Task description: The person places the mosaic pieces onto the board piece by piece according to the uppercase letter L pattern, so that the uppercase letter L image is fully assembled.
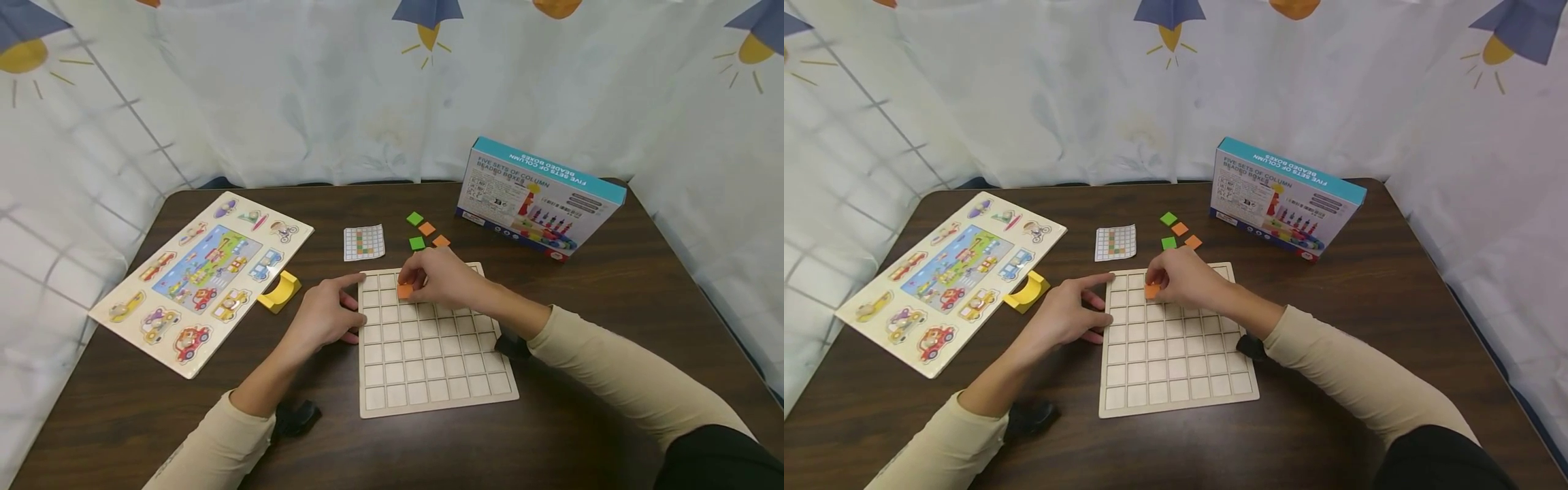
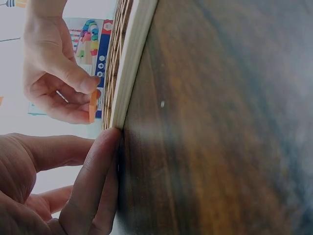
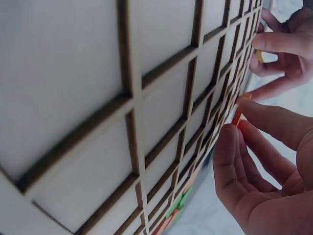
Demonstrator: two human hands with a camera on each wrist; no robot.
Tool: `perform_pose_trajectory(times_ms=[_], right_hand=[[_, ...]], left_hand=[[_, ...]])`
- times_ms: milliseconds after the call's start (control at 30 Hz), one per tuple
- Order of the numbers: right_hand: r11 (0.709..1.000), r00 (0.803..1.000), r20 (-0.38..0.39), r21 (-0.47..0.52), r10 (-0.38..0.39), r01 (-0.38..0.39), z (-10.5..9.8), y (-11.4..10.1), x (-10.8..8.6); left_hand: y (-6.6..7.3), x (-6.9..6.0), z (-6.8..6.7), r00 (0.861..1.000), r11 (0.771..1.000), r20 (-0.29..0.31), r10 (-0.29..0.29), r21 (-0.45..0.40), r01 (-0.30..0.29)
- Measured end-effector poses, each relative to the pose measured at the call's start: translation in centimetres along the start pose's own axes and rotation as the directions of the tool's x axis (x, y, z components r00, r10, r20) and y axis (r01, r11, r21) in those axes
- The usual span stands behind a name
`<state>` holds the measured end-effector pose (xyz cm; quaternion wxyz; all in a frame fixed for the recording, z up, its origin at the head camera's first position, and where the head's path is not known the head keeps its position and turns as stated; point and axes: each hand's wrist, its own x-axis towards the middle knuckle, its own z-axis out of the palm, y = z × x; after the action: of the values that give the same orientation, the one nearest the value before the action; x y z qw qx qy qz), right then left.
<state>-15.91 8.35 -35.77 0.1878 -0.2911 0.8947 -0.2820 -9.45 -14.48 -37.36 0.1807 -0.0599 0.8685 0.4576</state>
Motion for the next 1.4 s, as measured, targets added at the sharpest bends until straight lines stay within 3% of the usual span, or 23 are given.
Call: perform_pose_trajectory(times_ms=[600,1067,1400], right_hand=[[0.999,1.0,-0.013,-0.053,-0.007,0.006,0.7,0.2,0.0],[1.0,0.999,0.047,-0.01,-0.023,0.023,0.8,-0.2,-1.0],[0.999,0.998,0.046,-0.022,-0.03,0.031,1.3,-0.4,-1.1]], left_hand=[[-0.1,0.1,0.2,1.0,1.0,-0.008,-0.003,0.009,0.003],[-0.2,0.1,0.0,1.0,1.0,0.007,0.013,0.008,-0.013],[-0.2,0.1,0.0,1.0,1.0,-0.001,0.013,0.01,-0.013]])
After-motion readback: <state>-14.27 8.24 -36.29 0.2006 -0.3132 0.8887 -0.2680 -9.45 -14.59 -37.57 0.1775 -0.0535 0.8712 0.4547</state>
